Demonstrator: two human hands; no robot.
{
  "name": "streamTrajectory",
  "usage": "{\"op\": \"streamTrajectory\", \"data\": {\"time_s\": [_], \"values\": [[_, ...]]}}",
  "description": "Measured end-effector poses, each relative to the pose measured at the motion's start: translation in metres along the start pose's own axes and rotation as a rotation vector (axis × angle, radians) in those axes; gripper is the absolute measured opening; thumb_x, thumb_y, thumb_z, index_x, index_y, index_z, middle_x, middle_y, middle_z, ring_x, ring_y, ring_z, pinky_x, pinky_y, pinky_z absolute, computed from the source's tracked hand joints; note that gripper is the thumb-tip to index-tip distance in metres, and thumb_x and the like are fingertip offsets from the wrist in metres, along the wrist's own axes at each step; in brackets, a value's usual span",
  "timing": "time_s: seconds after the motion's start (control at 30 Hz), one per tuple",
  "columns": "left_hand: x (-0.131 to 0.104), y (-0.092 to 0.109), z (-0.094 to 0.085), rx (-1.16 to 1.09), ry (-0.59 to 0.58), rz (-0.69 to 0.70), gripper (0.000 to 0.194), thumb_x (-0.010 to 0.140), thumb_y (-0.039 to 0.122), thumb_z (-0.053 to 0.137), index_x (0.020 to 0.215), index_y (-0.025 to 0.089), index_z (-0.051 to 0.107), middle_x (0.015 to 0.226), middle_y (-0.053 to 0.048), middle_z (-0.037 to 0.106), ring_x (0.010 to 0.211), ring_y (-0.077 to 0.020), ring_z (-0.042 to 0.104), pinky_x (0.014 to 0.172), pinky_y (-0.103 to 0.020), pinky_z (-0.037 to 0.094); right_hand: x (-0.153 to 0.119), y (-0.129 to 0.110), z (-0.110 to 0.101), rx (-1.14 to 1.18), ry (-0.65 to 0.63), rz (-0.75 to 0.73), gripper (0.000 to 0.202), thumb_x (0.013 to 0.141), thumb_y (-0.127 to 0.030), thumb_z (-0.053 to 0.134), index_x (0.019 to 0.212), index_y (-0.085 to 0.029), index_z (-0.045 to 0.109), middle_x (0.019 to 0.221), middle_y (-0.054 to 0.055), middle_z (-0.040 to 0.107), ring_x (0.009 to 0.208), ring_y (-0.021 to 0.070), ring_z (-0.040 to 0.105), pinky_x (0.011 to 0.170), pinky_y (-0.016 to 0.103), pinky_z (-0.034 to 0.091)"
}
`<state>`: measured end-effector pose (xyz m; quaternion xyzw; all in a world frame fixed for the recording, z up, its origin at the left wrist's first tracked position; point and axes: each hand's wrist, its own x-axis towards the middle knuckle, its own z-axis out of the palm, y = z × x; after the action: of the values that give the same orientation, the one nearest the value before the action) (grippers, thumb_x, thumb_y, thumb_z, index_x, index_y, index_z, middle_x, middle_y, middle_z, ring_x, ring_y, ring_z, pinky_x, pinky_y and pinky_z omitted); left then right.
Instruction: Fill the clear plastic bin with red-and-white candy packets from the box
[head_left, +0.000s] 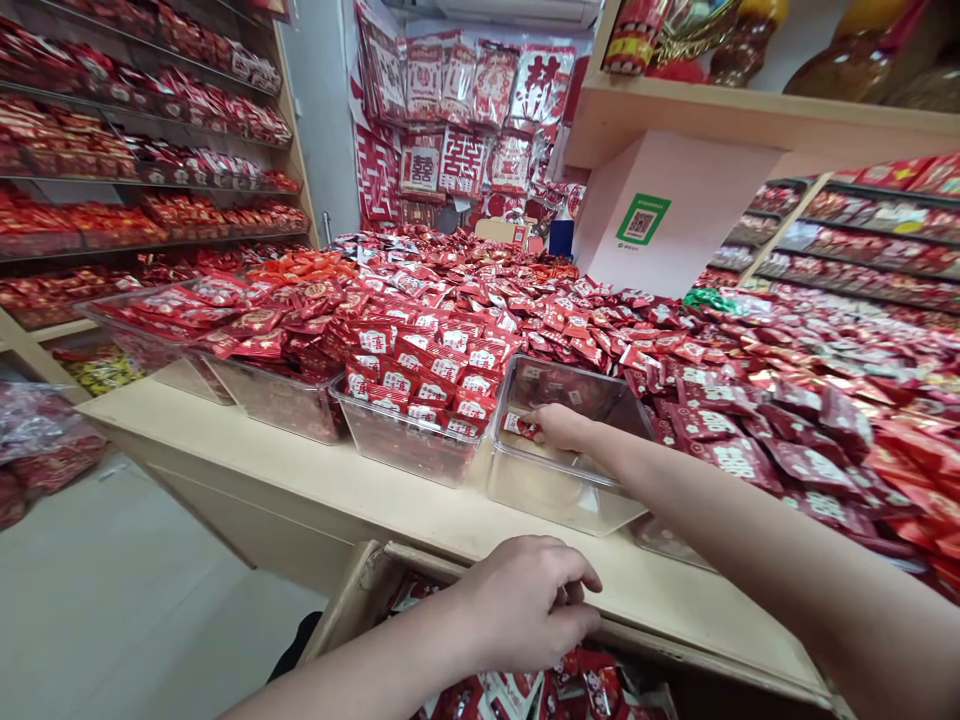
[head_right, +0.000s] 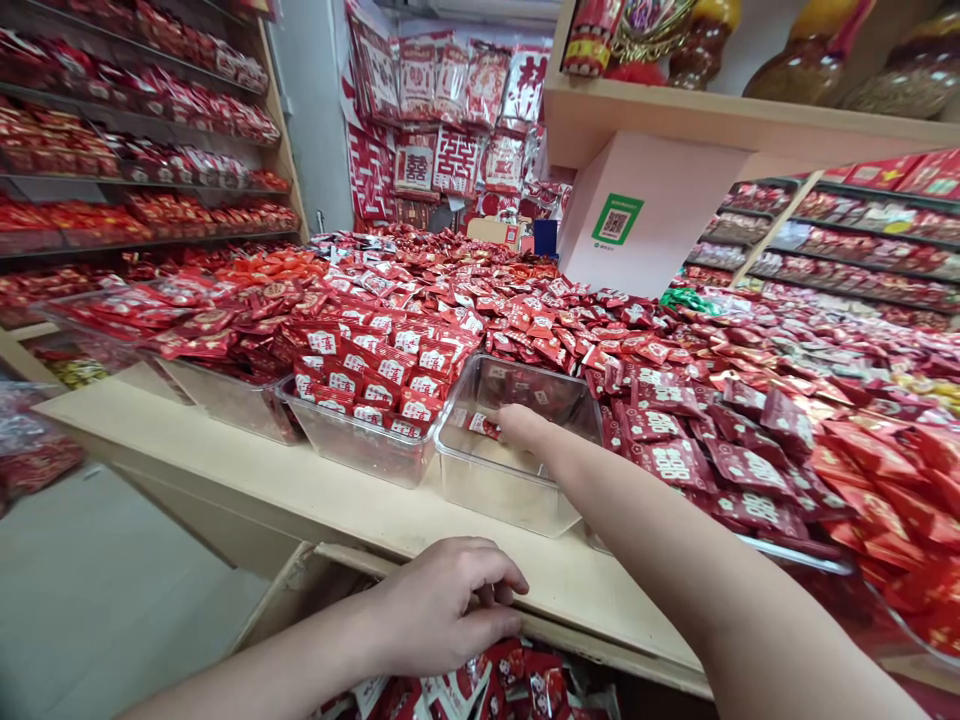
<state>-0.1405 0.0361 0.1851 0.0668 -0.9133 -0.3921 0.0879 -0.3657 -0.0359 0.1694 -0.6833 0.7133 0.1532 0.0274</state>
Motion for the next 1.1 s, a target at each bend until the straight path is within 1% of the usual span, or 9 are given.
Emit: {"op": "streamTrajectory", "data": {"time_s": [0.13, 0.3, 0.43, 0.57, 0.67, 0.8, 0.93, 1.0, 1.1], "values": [[0.000, 0.001, 0.000, 0.014, 0.004, 0.000, 0.023, 0.070, 0.028, 0.050, 0.090, 0.020, 0.058, 0.079, -0.001, 0.060, 0.069, -0.0116, 0.054, 0.064, -0.019, 0.040, 0.001, 0.003, 0.002, 0.001, -0.006, 0.011, 0.035, 0.070, -0.021, 0.050, 0.105, -0.019, 0.056, 0.093, 0.008, 0.062, 0.085, 0.0196, 0.056, 0.073, 0.023, 0.040], [0.000, 0.002, 0.000, 0.019, 0.005, -0.002, 0.024, 0.070, 0.028, 0.051, 0.091, 0.020, 0.058, 0.079, -0.001, 0.061, 0.070, -0.0119, 0.054, 0.064, -0.020, 0.040, 0.001, 0.002, 0.002, 0.053, 0.117, 0.036, 0.031, 0.069, -0.017, 0.048, 0.098, -0.015, 0.060, 0.095, 0.010, 0.060, 0.087, 0.0190, 0.055, 0.074, 0.022, 0.039], [0.000, 0.002, -0.001, -0.009, 0.014, -0.018, 0.023, 0.070, 0.028, 0.050, 0.090, 0.020, 0.059, 0.079, -0.001, 0.061, 0.069, -0.0111, 0.054, 0.064, -0.019, 0.041, 0.001, 0.005, 0.001, 0.106, 0.051, 0.031, 0.033, 0.067, -0.014, 0.049, 0.097, -0.019, 0.061, 0.092, 0.005, 0.063, 0.084, 0.0180, 0.056, 0.071, 0.021, 0.040], [0.000, 0.001, -0.001, -0.066, -0.012, -0.051, 0.025, 0.070, 0.028, 0.049, 0.091, 0.020, 0.058, 0.079, -0.001, 0.061, 0.067, -0.0108, 0.054, 0.062, -0.018, 0.041, -0.004, 0.007, -0.020, 0.125, 0.143, 0.073, 0.030, 0.072, -0.017, 0.044, 0.098, -0.016, 0.059, 0.095, 0.007, 0.062, 0.087, 0.0182, 0.055, 0.072, 0.022, 0.039], [-0.001, 0.000, -0.001, -0.122, -0.034, -0.069, 0.026, 0.070, 0.028, 0.048, 0.093, 0.019, 0.058, 0.078, -0.001, 0.061, 0.067, -0.0106, 0.055, 0.061, -0.018, 0.041, -0.035, -0.007, -0.054, 0.196, 0.339, 0.032, 0.025, 0.073, -0.022, 0.044, 0.091, -0.016, 0.061, 0.088, 0.006, 0.063, 0.080, 0.0162, 0.056, 0.070, 0.023, 0.040], [-0.001, 0.000, -0.002, -0.162, -0.052, -0.093, 0.026, 0.072, 0.027, 0.045, 0.093, 0.019, 0.057, 0.075, -0.001, 0.061, 0.064, -0.0101, 0.054, 0.059, -0.018, 0.040, -0.116, -0.041, -0.088, 0.354, 0.568, -0.057, 0.023, 0.076, -0.025, 0.043, 0.089, -0.017, 0.060, 0.086, 0.003, 0.063, 0.074, 0.0129, 0.056, 0.066, 0.021, 0.041], [0.000, 0.004, -0.001, -0.117, -0.027, -0.098, 0.026, 0.072, 0.028, 0.045, 0.092, 0.018, 0.058, 0.073, -0.001, 0.061, 0.064, -0.0103, 0.053, 0.059, -0.019, 0.040, -0.164, -0.042, -0.086, 0.332, 0.445, 0.021, 0.020, 0.075, -0.022, 0.045, 0.082, -0.018, 0.064, 0.079, 0.004, 0.064, 0.070, 0.0142, 0.057, 0.063, 0.022, 0.041], [0.001, 0.005, 0.001, -0.074, -0.013, -0.094, 0.026, 0.072, 0.028, 0.045, 0.092, 0.018, 0.058, 0.074, -0.001, 0.061, 0.064, -0.0106, 0.053, 0.059, -0.019, 0.040, -0.155, -0.029, -0.079, 0.318, 0.372, 0.103, 0.021, 0.074, -0.020, 0.046, 0.082, -0.018, 0.065, 0.081, 0.003, 0.065, 0.073, 0.0148, 0.058, 0.067, 0.022, 0.042], [0.001, 0.005, 0.003, -0.017, -0.002, -0.086, 0.025, 0.072, 0.029, 0.046, 0.091, 0.019, 0.058, 0.076, -0.001, 0.061, 0.064, -0.0110, 0.053, 0.059, -0.020, 0.040, -0.113, -0.015, -0.073, 0.308, 0.240, 0.097, 0.025, 0.074, -0.019, 0.045, 0.091, -0.019, 0.064, 0.091, 0.002, 0.064, 0.082, 0.0158, 0.057, 0.074, 0.022, 0.041]]}}
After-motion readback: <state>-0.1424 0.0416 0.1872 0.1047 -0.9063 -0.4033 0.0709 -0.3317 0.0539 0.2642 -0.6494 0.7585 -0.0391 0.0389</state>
